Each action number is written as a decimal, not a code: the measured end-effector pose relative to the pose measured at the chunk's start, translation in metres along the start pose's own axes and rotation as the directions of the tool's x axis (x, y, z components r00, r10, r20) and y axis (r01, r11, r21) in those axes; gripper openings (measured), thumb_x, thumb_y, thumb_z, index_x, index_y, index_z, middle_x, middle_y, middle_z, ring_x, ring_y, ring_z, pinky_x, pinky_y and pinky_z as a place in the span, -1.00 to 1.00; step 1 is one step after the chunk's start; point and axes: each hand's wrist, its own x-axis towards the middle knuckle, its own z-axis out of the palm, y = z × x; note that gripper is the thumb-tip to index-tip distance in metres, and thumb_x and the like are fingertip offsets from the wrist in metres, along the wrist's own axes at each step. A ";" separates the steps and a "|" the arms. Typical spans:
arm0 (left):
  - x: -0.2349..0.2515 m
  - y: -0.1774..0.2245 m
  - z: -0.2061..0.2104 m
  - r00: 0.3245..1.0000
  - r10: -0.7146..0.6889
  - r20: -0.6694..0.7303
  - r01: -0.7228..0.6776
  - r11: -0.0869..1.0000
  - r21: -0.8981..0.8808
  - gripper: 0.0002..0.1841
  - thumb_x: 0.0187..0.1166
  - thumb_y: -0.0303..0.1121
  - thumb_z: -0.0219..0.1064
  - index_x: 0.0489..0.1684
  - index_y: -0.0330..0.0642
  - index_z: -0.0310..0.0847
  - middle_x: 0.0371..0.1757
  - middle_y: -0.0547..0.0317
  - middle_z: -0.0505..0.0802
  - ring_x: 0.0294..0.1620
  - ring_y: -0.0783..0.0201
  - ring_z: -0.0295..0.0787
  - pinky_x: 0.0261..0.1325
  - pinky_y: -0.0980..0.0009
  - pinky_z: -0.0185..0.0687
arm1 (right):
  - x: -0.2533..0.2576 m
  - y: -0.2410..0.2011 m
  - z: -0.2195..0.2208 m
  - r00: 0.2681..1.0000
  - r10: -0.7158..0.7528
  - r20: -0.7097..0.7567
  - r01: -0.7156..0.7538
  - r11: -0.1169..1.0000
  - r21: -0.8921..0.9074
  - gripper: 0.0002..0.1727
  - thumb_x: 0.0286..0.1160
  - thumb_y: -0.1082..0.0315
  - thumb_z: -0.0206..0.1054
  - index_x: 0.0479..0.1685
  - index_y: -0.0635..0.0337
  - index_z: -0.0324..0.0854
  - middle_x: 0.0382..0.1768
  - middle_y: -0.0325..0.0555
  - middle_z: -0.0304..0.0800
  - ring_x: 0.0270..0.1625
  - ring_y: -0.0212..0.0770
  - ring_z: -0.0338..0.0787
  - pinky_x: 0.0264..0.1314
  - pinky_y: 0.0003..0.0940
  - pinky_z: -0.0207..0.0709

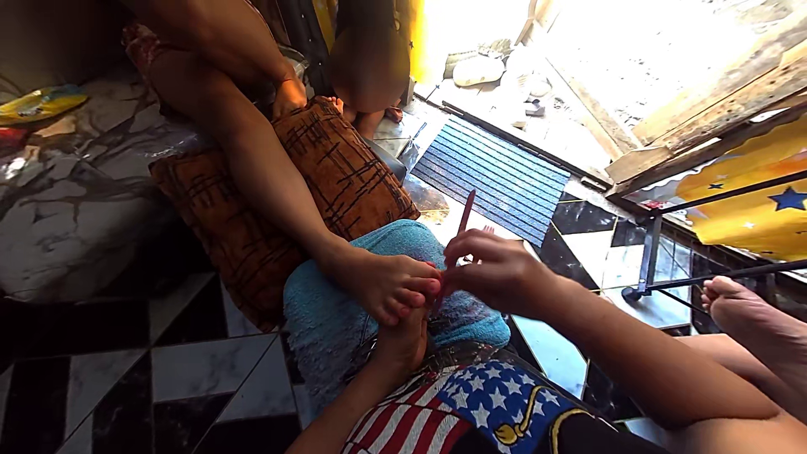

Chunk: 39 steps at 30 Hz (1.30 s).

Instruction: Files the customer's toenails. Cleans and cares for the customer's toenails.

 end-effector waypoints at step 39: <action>-0.001 -0.001 0.004 0.999 0.042 0.029 -0.040 0.997 -0.059 -0.77 0.46 -0.80 0.24 -0.18 -0.32 0.73 -0.16 0.08 0.89 -0.04 0.30 0.86 0.24 0.41 0.74 | 0.005 -0.008 -0.016 0.855 0.496 0.149 -0.375 0.394 0.839 -0.74 0.83 0.15 0.10 -0.19 0.04 0.59 -0.55 -0.29 0.70 -0.59 -0.49 0.68 -0.54 -0.62 0.59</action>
